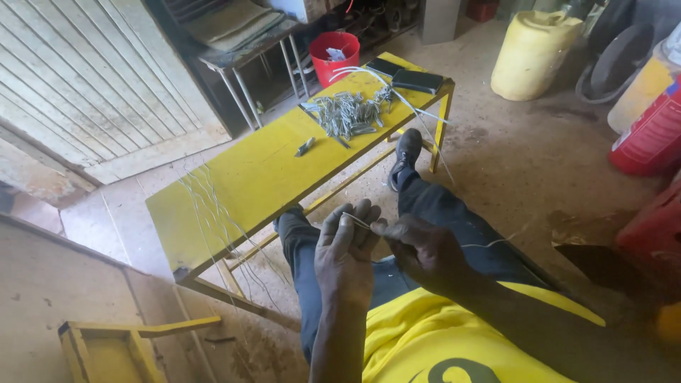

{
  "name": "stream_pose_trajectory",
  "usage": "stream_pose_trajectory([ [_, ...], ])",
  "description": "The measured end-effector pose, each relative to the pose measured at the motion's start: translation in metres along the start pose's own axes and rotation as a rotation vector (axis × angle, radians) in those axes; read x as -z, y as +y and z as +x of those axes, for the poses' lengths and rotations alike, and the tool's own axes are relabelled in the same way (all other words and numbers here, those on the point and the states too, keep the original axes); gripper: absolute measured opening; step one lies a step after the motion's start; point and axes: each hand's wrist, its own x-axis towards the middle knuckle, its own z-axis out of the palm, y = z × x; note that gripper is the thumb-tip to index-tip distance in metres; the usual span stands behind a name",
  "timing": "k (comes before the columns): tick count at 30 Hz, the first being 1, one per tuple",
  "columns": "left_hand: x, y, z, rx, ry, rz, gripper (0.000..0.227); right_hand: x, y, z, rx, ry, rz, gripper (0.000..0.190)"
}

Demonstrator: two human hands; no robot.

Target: The person sits on the floor and repeatedly ties thin white wire around small metal objects using both hands. The tied bundles are placed on a yellow table, while a pile of untied metal objects remains nearby.

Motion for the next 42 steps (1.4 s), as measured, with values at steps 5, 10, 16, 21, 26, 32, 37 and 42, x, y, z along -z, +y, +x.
stream_pose_trajectory([
  [5,0.015,0.004,0.014,-0.036,-0.325,0.026,0.029,0.0,0.029,-0.013,-0.087,0.09,0.027,0.014],
  [10,0.028,0.003,0.015,-0.127,-0.571,0.16,0.04,0.012,0.03,-0.02,-0.218,0.037,0.283,0.015],
  [16,0.025,0.007,0.009,-0.209,-0.641,0.302,0.038,0.01,0.04,-0.02,-0.427,-0.241,0.416,0.029],
  [21,0.006,0.01,-0.002,-0.236,-0.427,0.833,0.046,0.024,0.003,-0.008,-0.406,-0.089,-0.027,0.035],
  [26,0.011,-0.004,0.001,-0.29,-0.355,0.671,0.044,0.023,0.006,-0.009,-0.228,-0.105,-0.195,0.029],
  [32,0.021,-0.014,0.009,-0.349,-0.31,0.576,0.041,0.017,0.017,-0.015,-0.15,-0.056,-0.123,0.023],
  [37,0.016,-0.022,0.006,-0.389,-0.166,0.539,0.033,0.012,0.024,-0.019,-0.151,-0.026,-0.043,0.021],
  [42,0.008,-0.019,0.003,-0.401,-0.031,0.578,0.034,0.013,0.022,-0.015,-0.291,-0.107,-0.058,0.021],
])
